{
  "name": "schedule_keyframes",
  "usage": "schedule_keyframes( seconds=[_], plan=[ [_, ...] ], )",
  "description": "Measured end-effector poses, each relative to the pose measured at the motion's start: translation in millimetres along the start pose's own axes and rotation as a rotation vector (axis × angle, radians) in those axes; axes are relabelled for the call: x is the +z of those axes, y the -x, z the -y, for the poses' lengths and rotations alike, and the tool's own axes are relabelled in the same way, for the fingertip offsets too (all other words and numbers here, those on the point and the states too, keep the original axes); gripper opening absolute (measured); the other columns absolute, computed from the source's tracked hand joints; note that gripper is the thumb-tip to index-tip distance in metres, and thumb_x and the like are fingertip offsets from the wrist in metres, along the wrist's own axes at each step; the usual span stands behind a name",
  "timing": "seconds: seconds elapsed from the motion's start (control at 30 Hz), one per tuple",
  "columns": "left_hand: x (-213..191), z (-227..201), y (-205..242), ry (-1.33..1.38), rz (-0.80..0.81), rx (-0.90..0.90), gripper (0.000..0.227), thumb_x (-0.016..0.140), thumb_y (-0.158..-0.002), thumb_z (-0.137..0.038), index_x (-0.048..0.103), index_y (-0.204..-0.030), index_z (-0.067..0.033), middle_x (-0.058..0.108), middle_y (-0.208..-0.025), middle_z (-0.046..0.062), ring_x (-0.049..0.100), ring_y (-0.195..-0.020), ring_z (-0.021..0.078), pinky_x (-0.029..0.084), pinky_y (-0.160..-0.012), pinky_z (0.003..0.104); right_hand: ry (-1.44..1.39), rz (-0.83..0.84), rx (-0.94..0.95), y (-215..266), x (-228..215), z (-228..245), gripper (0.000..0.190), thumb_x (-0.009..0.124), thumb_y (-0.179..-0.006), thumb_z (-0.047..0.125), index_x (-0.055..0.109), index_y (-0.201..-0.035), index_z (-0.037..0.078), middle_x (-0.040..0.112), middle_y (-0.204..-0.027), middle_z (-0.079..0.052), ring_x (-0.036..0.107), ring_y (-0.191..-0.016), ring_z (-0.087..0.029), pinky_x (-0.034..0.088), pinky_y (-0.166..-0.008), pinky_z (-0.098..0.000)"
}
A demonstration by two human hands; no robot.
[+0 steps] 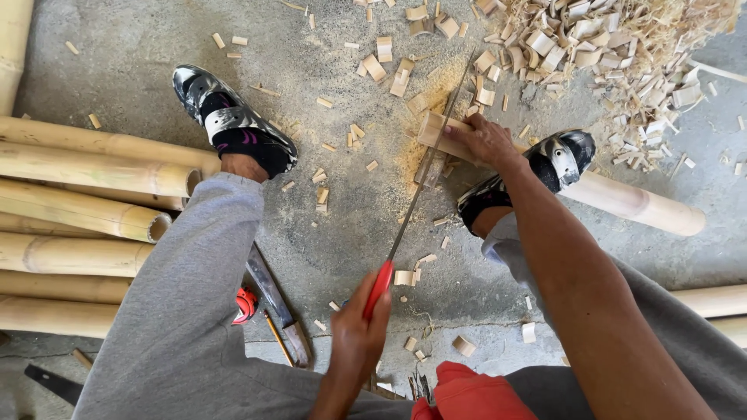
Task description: The recorder is using a pencil to mark a bamboo pole and then using a saw to cut it.
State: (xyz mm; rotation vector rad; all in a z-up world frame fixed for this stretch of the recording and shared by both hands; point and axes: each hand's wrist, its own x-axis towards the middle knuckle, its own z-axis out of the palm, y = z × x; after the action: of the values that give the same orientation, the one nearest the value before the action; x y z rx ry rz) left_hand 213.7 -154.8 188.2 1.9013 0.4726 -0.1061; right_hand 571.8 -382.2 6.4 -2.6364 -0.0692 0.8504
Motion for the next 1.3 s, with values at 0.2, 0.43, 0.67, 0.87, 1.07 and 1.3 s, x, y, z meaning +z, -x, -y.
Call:
schedule_keyframes(
  seconds=[0.2,0.43,0.67,0.87,1.07,1.3],
  plan=[
    [9,-12,-13,0.035,0.048,-0.097,0.046,0.057,-0.100,-0.020,0.055,-0.138,0.0050,0.071,-0.067,0.011,0.059,-0.043,0.0112,0.047,-0.033,0.027,0.060,0.004,0.011,-4,0,-3,0.092,0.044,-0.081,0.089,0.059,-0.139,0.018,0.071,-0.116,-0.013,0.065,-0.115,-0.031,0.035,-0.110,-0.0583],
    [-13,2,33,-0.069,-0.161,0.320,0.042,0.056,-0.109,-0.022,0.051,-0.137,0.0092,0.070,-0.084,0.015,0.071,-0.071,0.0109,0.062,-0.052,0.024,-0.022,0.018,0.008,6,-6,4,0.093,0.045,-0.083,0.087,0.059,-0.138,0.014,0.073,-0.113,-0.013,0.064,-0.117,-0.030,0.030,-0.113,-0.0602],
    [16,-35,-49,0.075,0.063,-0.138,0.043,0.056,-0.101,-0.022,0.057,-0.139,-0.0010,0.066,-0.066,0.007,0.056,-0.047,0.0125,0.047,-0.037,0.031,0.043,0.013,0.000,5,-8,9,0.088,0.043,-0.085,0.084,0.057,-0.139,0.015,0.069,-0.118,-0.013,0.065,-0.113,-0.030,0.031,-0.111,-0.0611],
    [-14,6,46,-0.013,-0.108,0.134,0.042,0.060,-0.102,-0.021,0.059,-0.133,0.0070,0.070,-0.079,0.011,0.069,-0.066,0.0129,0.057,-0.052,0.029,0.019,0.041,0.020,14,-9,14,0.087,0.045,-0.088,0.081,0.056,-0.142,0.014,0.071,-0.118,-0.015,0.064,-0.114,-0.029,0.030,-0.114,-0.0585],
    [13,-6,-21,0.017,0.055,-0.081,0.039,0.054,-0.102,-0.024,0.062,-0.134,-0.0043,0.066,-0.063,0.004,0.059,-0.046,0.0091,0.049,-0.035,0.028,0.029,0.015,-0.032,14,-12,18,0.086,0.045,-0.088,0.081,0.059,-0.139,0.013,0.070,-0.121,-0.014,0.064,-0.115,-0.030,0.031,-0.114,-0.0568],
    [11,-24,-33,0.050,0.139,-0.174,0.037,0.046,-0.103,-0.022,0.059,-0.133,-0.0052,0.061,-0.063,0.006,0.052,-0.042,0.0127,0.045,-0.031,0.030,0.033,0.021,0.020,7,-9,11,0.086,0.045,-0.087,0.082,0.058,-0.139,0.015,0.070,-0.121,-0.013,0.061,-0.119,-0.030,0.030,-0.110,-0.0584]
  ],
)
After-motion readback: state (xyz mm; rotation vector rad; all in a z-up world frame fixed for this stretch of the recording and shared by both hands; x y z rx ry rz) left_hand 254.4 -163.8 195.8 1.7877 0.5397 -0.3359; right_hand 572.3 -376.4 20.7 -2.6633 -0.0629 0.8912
